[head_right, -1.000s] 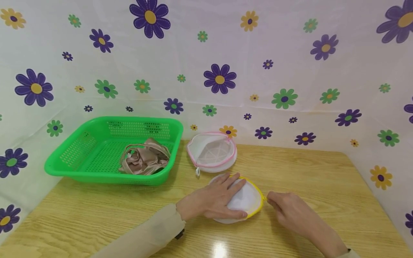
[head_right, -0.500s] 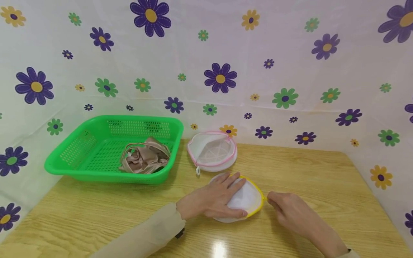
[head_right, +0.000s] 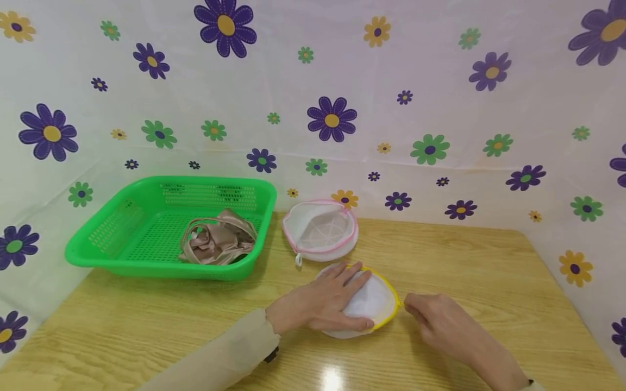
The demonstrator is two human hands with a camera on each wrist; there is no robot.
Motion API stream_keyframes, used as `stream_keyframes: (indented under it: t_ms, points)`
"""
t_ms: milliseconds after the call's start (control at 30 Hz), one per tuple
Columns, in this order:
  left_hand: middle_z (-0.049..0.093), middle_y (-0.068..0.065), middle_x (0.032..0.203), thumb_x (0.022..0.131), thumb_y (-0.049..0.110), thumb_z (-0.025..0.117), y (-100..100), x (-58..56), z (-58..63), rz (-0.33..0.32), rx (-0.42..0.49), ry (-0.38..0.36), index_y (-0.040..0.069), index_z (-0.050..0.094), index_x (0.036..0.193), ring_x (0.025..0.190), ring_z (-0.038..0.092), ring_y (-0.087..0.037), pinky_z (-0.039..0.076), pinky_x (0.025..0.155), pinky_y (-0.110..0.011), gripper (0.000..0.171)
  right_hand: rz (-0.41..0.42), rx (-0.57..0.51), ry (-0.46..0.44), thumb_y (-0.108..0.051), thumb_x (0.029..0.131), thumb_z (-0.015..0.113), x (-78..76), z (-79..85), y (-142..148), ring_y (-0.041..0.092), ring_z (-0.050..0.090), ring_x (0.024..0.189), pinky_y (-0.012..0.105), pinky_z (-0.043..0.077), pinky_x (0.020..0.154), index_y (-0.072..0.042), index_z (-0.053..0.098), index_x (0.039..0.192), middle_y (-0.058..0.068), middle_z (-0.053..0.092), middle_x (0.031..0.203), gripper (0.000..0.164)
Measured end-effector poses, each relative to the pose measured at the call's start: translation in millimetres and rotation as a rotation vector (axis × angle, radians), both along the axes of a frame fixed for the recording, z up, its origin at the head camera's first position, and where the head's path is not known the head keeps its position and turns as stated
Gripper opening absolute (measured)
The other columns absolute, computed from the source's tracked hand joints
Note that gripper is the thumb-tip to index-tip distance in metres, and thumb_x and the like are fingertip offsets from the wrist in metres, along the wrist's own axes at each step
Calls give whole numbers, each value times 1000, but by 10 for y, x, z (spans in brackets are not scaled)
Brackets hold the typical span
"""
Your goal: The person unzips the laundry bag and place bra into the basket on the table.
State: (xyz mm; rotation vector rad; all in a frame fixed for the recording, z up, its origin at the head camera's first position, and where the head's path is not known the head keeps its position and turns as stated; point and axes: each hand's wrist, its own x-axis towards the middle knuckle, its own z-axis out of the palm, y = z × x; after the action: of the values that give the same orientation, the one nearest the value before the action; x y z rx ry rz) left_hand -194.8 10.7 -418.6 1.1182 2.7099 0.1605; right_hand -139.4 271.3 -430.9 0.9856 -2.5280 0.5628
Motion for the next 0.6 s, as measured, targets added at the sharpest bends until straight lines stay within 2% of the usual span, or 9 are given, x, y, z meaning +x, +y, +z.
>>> stream_keyframes:
  t_ms: [400, 600]
  points:
    - [22, -9, 172, 94, 79, 39, -8, 10, -12, -4, 9, 3, 21, 20, 165, 157, 26, -36, 24, 128, -48, 94, -16, -6, -57, 13, 83, 71, 49, -1, 0, -11, 18, 63, 9, 21, 48, -20, 43, 73, -21, 22, 71, 44]
    - [21, -9, 172, 94, 79, 39, -10, 3, -12, -2, 7, 5, 20, 21, 165, 157, 26, -36, 24, 128, -48, 94, -10, -12, -52, 14, 82, 71, 44, -2, -5, -11, 17, 63, 9, 20, 48, -20, 43, 73, -21, 21, 72, 45]
